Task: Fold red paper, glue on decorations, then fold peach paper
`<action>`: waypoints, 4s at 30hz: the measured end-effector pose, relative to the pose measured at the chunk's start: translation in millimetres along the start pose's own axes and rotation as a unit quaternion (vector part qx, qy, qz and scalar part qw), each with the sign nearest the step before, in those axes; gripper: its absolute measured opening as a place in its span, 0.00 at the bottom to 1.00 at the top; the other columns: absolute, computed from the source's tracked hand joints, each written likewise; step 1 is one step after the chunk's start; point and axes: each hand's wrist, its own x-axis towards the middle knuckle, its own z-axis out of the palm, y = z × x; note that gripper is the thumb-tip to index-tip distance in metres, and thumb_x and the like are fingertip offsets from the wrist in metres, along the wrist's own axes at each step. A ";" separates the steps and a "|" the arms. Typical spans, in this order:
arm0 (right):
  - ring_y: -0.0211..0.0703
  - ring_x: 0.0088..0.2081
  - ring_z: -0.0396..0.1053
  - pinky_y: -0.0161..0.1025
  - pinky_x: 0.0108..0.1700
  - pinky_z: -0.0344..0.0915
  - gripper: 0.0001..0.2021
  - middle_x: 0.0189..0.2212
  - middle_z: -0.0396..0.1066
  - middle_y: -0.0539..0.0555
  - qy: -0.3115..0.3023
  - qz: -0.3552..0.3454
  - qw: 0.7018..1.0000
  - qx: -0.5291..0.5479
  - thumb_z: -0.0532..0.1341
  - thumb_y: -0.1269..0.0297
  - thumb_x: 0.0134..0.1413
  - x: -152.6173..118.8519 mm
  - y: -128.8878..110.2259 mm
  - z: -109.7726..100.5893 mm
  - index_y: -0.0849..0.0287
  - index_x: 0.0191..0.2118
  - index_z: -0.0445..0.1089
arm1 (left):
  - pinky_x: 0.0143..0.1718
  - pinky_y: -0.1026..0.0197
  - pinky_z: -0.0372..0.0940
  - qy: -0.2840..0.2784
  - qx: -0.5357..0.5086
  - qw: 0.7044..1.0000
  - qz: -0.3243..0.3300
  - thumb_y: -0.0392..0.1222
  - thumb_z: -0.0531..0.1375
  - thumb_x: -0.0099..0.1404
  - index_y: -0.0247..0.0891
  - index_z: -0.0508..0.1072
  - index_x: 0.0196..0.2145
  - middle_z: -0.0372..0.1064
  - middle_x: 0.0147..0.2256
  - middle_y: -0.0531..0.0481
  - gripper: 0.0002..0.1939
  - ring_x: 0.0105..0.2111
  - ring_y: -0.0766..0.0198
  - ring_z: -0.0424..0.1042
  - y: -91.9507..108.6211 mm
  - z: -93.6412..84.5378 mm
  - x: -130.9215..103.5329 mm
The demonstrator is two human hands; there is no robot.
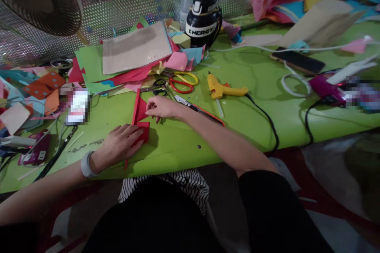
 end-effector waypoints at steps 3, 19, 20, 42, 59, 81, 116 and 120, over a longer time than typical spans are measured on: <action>0.33 0.22 0.70 0.33 0.25 0.66 0.02 0.30 0.74 0.51 0.004 -0.047 0.997 -0.066 0.63 0.71 0.54 -3.5 2.1 3.0 0.60 0.34 0.70 | 0.35 0.56 0.72 -0.014 0.027 0.999 0.038 0.35 0.53 0.71 0.30 0.71 0.48 0.75 0.44 0.39 0.12 0.41 0.55 0.75 -5.6 -0.8 -9.9; 0.41 0.31 0.71 0.37 0.31 0.58 0.09 0.30 0.76 0.52 0.076 0.006 0.969 -0.235 0.67 0.60 0.53 -37.1 -6.2 63.0 0.58 0.38 0.72 | 0.39 0.54 0.74 0.023 -0.057 0.997 0.036 0.44 0.53 0.73 0.32 0.71 0.50 0.74 0.50 0.36 0.16 0.45 0.53 0.76 -11.7 -2.1 -40.5; 0.41 0.31 0.71 0.36 0.32 0.59 0.08 0.30 0.76 0.53 0.079 0.007 0.970 -0.229 0.67 0.60 0.53 -36.8 -5.7 64.2 0.58 0.37 0.73 | 0.39 0.54 0.74 0.030 -0.057 0.997 0.037 0.44 0.53 0.73 0.32 0.71 0.51 0.74 0.49 0.37 0.16 0.44 0.54 0.76 -11.4 -1.1 -41.0; 0.40 0.34 0.71 0.39 0.38 0.69 0.03 0.33 0.73 0.53 0.142 -0.076 0.982 -0.098 0.61 0.66 0.58 -44.6 -5.4 63.6 0.59 0.37 0.70 | 0.32 0.59 0.71 0.082 0.090 0.989 0.079 0.27 0.49 0.71 0.30 0.72 0.45 0.77 0.38 0.40 0.13 0.35 0.58 0.76 -23.9 7.3 -38.5; 0.46 0.43 0.68 0.42 0.44 0.63 0.11 0.39 0.73 0.57 0.171 -0.248 0.880 -0.368 0.57 0.66 0.63 -17.2 13.2 45.1 0.59 0.43 0.77 | 0.32 0.59 0.66 0.029 0.030 0.998 0.036 0.30 0.54 0.69 0.34 0.72 0.42 0.74 0.37 0.45 0.08 0.37 0.57 0.71 -57.8 7.5 -20.0; 0.38 0.32 0.69 0.36 0.31 0.56 0.05 0.32 0.76 0.50 0.091 -0.037 0.962 -0.253 0.64 0.63 0.58 3.3 -10.6 33.3 0.57 0.38 0.72 | 0.36 0.59 0.66 0.078 -0.090 0.993 -0.011 0.37 0.52 0.73 0.37 0.75 0.41 0.74 0.37 0.45 0.11 0.35 0.61 0.72 -59.4 20.3 -16.1; 0.40 0.32 0.70 0.37 0.33 0.60 0.04 0.32 0.76 0.52 0.105 -0.053 0.972 -0.203 0.62 0.66 0.56 5.2 1.4 29.8 0.57 0.37 0.73 | 0.24 0.63 0.61 0.074 -0.308 0.917 -0.244 0.36 0.57 0.64 0.36 0.70 0.42 0.73 0.29 0.51 0.08 0.25 0.65 0.70 -61.3 25.8 -1.1; 0.38 0.30 0.68 0.36 0.31 0.59 0.07 0.30 0.75 0.50 0.093 -0.059 0.973 -0.202 0.66 0.65 0.50 3.7 1.6 28.3 0.57 0.38 0.73 | 0.24 0.63 0.61 0.082 -0.307 0.918 -0.235 0.36 0.57 0.65 0.38 0.70 0.43 0.73 0.29 0.51 0.08 0.25 0.65 0.69 -61.7 27.1 -1.8</action>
